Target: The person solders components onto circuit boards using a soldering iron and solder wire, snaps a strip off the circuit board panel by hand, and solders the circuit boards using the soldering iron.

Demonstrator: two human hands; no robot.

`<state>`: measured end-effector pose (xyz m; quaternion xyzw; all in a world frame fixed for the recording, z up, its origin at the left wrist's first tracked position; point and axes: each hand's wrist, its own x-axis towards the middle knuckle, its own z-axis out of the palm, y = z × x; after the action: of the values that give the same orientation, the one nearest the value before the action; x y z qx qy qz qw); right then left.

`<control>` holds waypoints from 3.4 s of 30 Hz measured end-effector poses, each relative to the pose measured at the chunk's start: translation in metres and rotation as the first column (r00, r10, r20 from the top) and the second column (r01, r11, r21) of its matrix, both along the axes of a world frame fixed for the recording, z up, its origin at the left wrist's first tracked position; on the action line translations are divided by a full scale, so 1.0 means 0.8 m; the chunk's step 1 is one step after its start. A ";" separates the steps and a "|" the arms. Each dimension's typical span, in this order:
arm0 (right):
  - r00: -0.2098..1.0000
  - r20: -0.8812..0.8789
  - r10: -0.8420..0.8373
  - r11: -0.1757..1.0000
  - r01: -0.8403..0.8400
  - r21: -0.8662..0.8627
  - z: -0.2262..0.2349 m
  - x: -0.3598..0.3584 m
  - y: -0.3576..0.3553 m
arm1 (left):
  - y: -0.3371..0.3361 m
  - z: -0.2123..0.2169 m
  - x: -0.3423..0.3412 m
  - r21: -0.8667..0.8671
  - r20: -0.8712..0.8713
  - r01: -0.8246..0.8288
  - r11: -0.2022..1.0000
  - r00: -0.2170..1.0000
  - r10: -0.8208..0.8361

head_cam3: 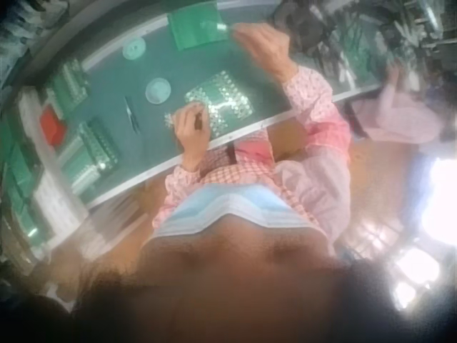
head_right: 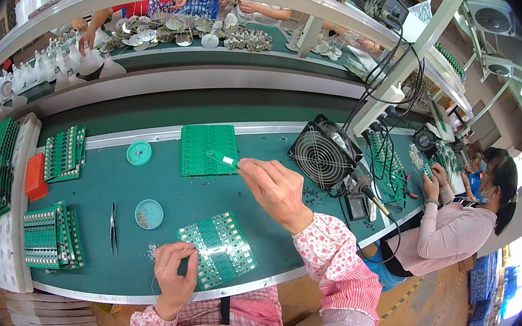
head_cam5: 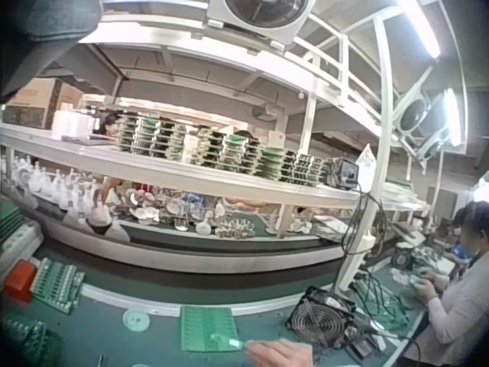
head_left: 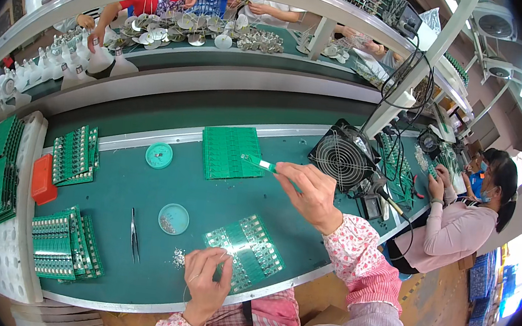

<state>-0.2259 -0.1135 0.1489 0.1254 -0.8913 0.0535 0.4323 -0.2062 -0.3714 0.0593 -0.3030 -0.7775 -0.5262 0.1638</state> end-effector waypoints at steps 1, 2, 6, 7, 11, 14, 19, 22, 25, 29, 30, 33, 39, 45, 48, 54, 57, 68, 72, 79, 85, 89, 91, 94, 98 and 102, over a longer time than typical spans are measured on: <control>1.000 -0.004 -0.001 1.000 0.001 0.007 0.002 -0.006 0.002 | 0.000 0.000 0.001 0.001 0.004 0.010 1.000 1.000 -0.010; 1.000 0.025 0.013 0.999 -0.012 -0.053 0.005 -0.015 0.008 | 0.000 0.000 0.001 0.001 0.008 0.021 1.000 1.000 -0.021; 0.960 0.279 0.036 0.899 0.091 -0.428 0.019 -0.056 0.018 | -0.004 0.000 -0.001 -0.011 0.019 0.033 0.999 0.999 -0.033; 0.922 0.382 0.062 0.881 0.129 -0.454 0.028 -0.070 0.027 | -0.003 0.001 0.000 -0.006 0.019 0.030 1.000 0.999 -0.030; 0.740 0.649 0.176 0.708 0.363 -0.606 0.054 -0.112 0.056 | 0.000 0.003 -0.001 0.005 0.047 0.070 0.998 0.996 -0.070; 0.629 0.740 0.238 0.654 0.459 -0.601 0.054 -0.141 0.082 | 0.001 0.006 -0.002 0.005 0.063 0.095 0.995 0.994 -0.095; 0.646 0.739 0.192 0.517 0.573 -0.635 0.051 -0.219 0.151 | -0.002 0.013 0.000 -0.006 0.115 0.103 0.995 0.988 -0.102; 0.838 0.537 -0.099 0.514 0.505 -0.693 0.064 -0.278 0.269 | 0.006 0.014 0.000 0.037 0.125 0.121 0.992 0.984 -0.125; 0.955 0.252 -0.159 0.257 0.286 -0.923 0.098 -0.320 0.266 | 0.001 0.015 -0.005 0.015 0.131 0.121 0.993 0.984 -0.121; 0.928 0.354 -0.120 0.304 0.373 -0.877 0.119 -0.297 0.284 | 0.003 0.016 -0.005 0.004 0.126 0.127 0.992 0.984 -0.126; 0.928 0.353 -0.119 0.301 0.373 -0.878 0.122 -0.288 0.282 | 0.004 0.015 -0.004 0.000 0.111 0.122 0.993 0.986 -0.121; 0.905 0.417 -0.079 0.410 0.411 -0.814 0.133 -0.256 0.269 | 0.002 0.007 0.002 -0.019 0.102 0.117 0.993 0.988 -0.115; 0.859 0.482 -0.171 0.584 0.483 -0.653 0.169 -0.161 0.244 | 0.002 -0.006 -0.003 -0.070 0.017 0.173 0.982 0.985 -0.172; 0.839 0.539 -0.078 0.713 0.425 -0.558 0.164 -0.068 0.144 | -0.002 0.010 0.004 0.086 0.208 0.190 0.978 0.957 -0.204; 0.810 0.571 0.132 0.719 0.318 -0.618 0.110 -0.013 0.072 | -0.015 0.012 0.016 0.158 0.275 0.129 0.979 0.946 -0.169; 0.778 0.604 -0.172 0.901 0.372 -0.222 -0.045 0.142 0.003 | -0.031 0.016 0.037 0.126 0.276 0.167 0.978 0.941 -0.196; 0.759 0.460 -0.460 0.887 0.420 0.192 -0.091 0.205 -0.007 | -0.038 0.013 0.045 0.139 0.220 0.114 0.984 0.965 -0.143; 0.766 0.643 0.008 0.586 0.517 -0.624 -0.097 0.261 -0.008 | -0.036 0.051 0.073 0.326 0.460 0.243 0.913 0.803 -0.379; 0.945 0.240 0.220 -0.144 0.275 -0.951 -0.093 0.274 -0.001 | -0.040 0.157 0.086 0.826 0.253 0.351 0.440 0.467 -0.847; 0.857 0.452 -0.247 0.231 0.505 -0.832 -0.105 0.309 0.017 | -0.103 0.206 0.109 0.901 -0.323 0.432 -0.038 0.608 -0.725; 0.574 0.435 -0.694 0.706 0.661 0.255 -0.142 0.313 -0.004 | -0.150 0.185 0.115 0.755 -0.472 0.615 0.229 0.751 -0.462; 0.595 0.470 -0.652 0.748 0.605 0.272 -0.127 0.327 -0.033 | -0.108 0.108 0.089 0.410 -0.025 0.173 0.896 0.984 -0.179; 0.601 0.484 -0.636 0.758 0.604 0.247 -0.122 0.332 -0.039 | -0.081 0.086 0.087 0.185 0.104 0.088 0.979 0.989 -0.109; 0.667 0.656 -0.353 0.854 0.516 -0.065 -0.105 0.337 -0.040 | -0.045 0.055 0.080 0.055 0.183 0.201 0.978 0.961 -0.208; 0.821 -0.100 0.562 -0.433 0.189 -0.881 -0.066 0.281 -0.097 | 0.003 0.047 0.090 0.040 0.289 0.329 0.943 0.900 -0.326; 0.735 0.103 0.670 -0.125 0.249 -0.960 -0.115 0.286 -0.107 | -0.002 0.042 0.104 0.007 0.201 0.424 0.905 0.886 -0.417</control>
<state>0.0030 -0.1995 0.0571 -0.0973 -0.5928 0.7978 0.0513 -0.1226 -0.3731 0.0928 -0.4134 -0.7152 -0.5623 -0.0378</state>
